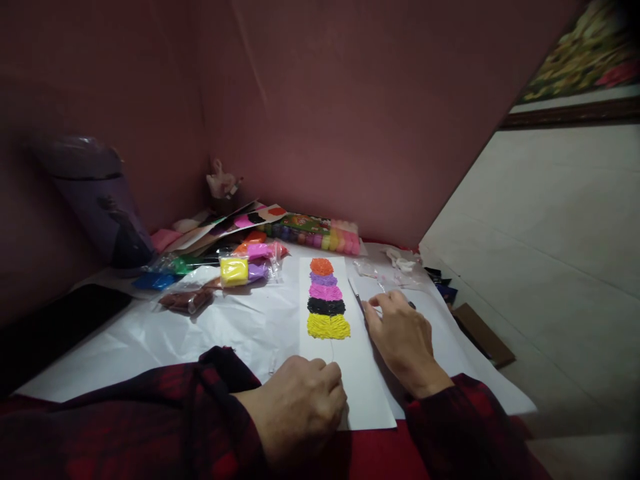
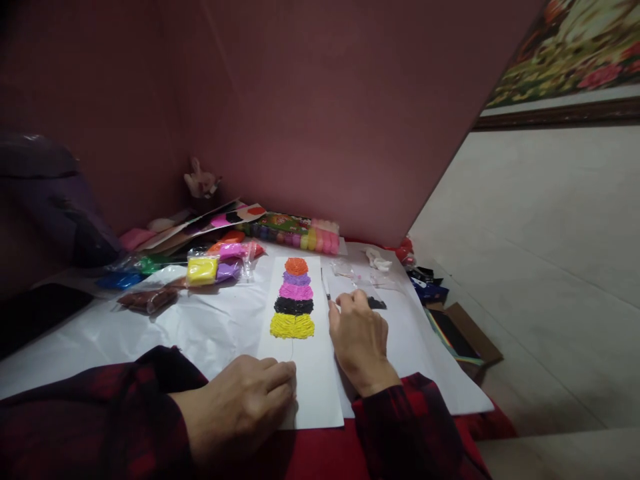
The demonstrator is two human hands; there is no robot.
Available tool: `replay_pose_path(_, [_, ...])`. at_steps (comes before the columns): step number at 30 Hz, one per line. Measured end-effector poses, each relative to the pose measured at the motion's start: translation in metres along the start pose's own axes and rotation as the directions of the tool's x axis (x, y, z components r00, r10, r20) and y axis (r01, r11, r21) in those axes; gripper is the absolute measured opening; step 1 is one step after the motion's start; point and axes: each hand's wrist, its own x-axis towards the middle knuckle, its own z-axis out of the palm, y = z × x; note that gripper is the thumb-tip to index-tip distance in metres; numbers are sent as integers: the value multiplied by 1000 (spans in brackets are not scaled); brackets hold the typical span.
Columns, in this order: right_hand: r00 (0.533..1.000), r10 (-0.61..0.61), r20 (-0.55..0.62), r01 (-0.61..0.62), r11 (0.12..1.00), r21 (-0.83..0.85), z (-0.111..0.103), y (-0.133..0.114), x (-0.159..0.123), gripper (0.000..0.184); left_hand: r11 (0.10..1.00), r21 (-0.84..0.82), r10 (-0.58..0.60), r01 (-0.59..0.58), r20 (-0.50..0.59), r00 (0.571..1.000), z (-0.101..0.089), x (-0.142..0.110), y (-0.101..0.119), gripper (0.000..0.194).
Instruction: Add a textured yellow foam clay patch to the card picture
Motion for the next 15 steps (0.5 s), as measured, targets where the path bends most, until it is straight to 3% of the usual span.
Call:
replay_pose_path(3, [980,-152,-126,184,936,300,-2,-8,-7,23,998,-36,-56,50,-161,985,0,0,-3,15])
replay_pose_path(6, [959,-283,-15,234,759,607,-3,-17,-14,27,962,-139,-266,236,-265,927,-7,1,-14,17])
replay_pose_path(8, [917,-381,118,192,680,708,-4,-21,-18,25,865,-241,-492,440,-234,839,-13,2,-25,11])
replay_pose_path(10, [876,-432,216,142,658,739,-6,-23,-19,24,765,-286,-624,577,-107,774,-16,4,-34,14])
replay_pose_path(12, [866,-430,257,109,664,740,-6,-23,-19,23,736,-329,-640,591,-54,767,-16,5,-40,15])
replay_pose_path(15, [877,-415,241,111,663,740,-6,-23,-18,23,756,-347,-600,555,-26,800,-13,8,-41,17])
